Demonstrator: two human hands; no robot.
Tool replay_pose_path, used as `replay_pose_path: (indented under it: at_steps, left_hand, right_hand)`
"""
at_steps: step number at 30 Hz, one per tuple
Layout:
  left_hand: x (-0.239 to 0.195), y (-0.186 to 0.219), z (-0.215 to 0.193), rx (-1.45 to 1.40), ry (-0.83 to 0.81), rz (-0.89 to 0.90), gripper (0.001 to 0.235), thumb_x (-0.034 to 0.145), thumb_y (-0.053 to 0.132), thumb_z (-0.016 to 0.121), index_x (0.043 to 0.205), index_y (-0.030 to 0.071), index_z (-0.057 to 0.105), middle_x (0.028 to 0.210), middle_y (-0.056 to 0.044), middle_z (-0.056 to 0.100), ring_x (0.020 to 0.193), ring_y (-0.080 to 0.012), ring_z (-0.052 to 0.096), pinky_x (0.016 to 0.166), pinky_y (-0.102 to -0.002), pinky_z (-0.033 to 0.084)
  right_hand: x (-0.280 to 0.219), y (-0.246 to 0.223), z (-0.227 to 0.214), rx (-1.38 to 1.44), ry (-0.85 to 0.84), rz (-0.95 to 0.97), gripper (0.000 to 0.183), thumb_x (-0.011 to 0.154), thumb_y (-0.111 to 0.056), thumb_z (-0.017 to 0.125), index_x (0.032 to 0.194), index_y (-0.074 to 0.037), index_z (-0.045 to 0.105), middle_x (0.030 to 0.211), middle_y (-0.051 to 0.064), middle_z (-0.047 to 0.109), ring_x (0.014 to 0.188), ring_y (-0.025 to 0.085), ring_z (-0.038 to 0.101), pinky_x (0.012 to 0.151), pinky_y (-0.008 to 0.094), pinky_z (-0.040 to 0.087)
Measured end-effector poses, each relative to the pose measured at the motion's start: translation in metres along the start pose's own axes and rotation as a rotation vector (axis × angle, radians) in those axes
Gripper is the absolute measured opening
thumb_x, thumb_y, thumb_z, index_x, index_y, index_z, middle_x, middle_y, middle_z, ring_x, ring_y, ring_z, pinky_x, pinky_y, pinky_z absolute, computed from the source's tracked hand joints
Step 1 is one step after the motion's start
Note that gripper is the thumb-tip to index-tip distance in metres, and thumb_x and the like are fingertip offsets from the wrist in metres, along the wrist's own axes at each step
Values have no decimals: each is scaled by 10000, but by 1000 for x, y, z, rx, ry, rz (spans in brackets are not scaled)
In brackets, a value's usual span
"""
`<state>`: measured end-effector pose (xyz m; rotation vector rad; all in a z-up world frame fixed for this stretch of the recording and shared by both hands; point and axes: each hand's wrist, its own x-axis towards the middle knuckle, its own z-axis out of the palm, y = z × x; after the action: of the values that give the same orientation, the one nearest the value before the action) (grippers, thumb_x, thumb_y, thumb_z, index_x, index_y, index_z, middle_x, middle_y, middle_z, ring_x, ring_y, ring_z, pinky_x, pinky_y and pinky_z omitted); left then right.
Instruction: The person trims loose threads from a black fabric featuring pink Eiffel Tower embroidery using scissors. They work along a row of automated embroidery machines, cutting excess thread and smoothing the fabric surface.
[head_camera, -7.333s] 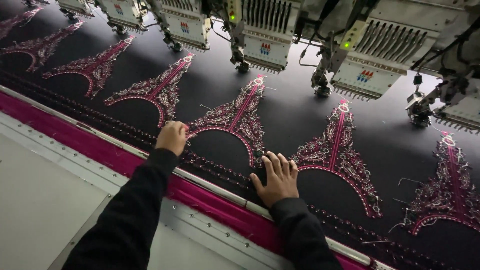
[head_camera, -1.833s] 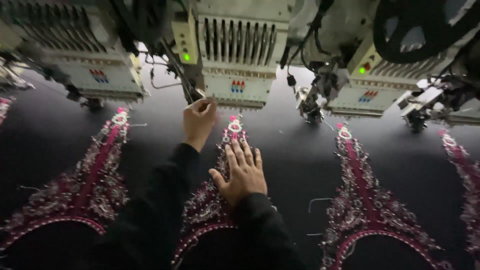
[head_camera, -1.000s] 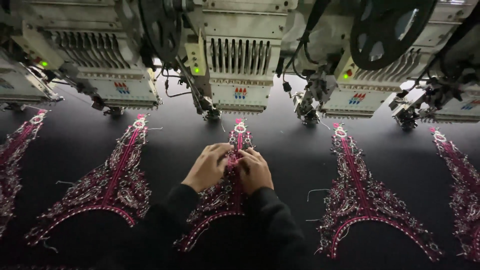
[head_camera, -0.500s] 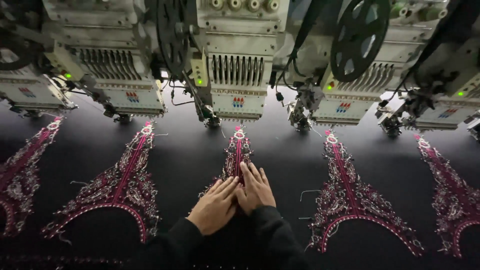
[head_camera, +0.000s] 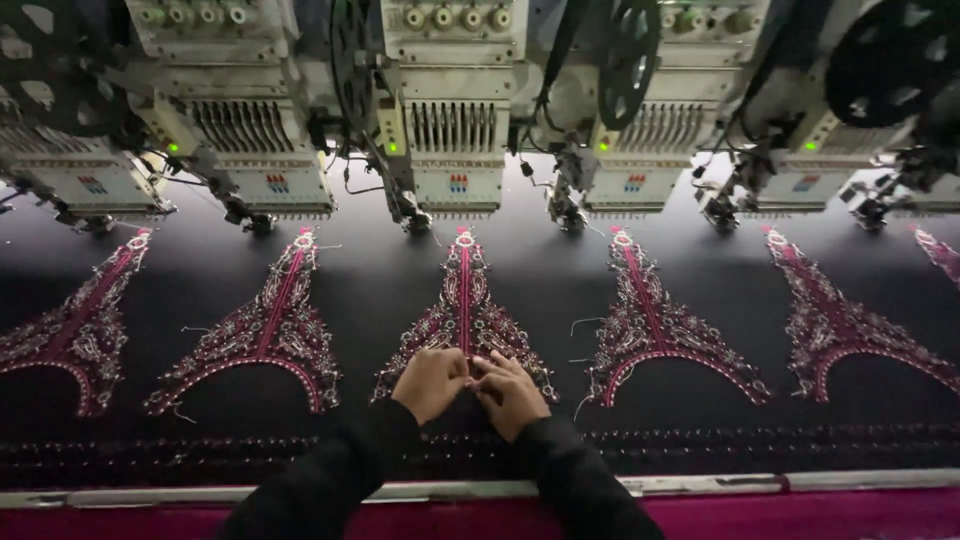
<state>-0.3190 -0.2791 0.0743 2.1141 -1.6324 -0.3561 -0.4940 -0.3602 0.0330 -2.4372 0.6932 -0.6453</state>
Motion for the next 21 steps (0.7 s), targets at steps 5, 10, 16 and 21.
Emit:
replay_pose_path:
  at_steps: [5,10,16,21]
  left_hand:
    - [-16,24,-13,-73,-83,66,240,911,187,670,1121,268,754,973,27,800,1033,-219,742,912,-364,567]
    - [-53,77,-35,-210,-121,73,408,916,187,642,1312,262,702,1050,-34,795,1122,-272,700,960,-409,548]
    - [-86,105,-32,-450,-255,86,258,902,83,685,1136,18,770,958,-168,796,848,-243,756,825,-395,579]
    - [-142,176,-57,-315,-194,22,206,890,233,775,1035,94,821,909,-127,818,866,-291,786,766,-387,608]
  right_hand:
    - [-15,-18,-30,20,11,129,148,830,-372,776,753,-251,736,1080,-124,782,1148,187,677,970,381,534]
    - [-41,-15,-40,7,53,86,169,829,-358,773,739,-222,730,1041,-85,800,1040,227,729,864,383,580]
    - [-87,-66,-90,54,64,13,125,849,-327,741,793,-217,758,1086,-73,794,1005,276,725,806,405,585]
    - [-139,-51,-118,80,-4,-98,173,744,-359,821,790,-219,732,1158,-7,778,1085,309,713,910,439,561]
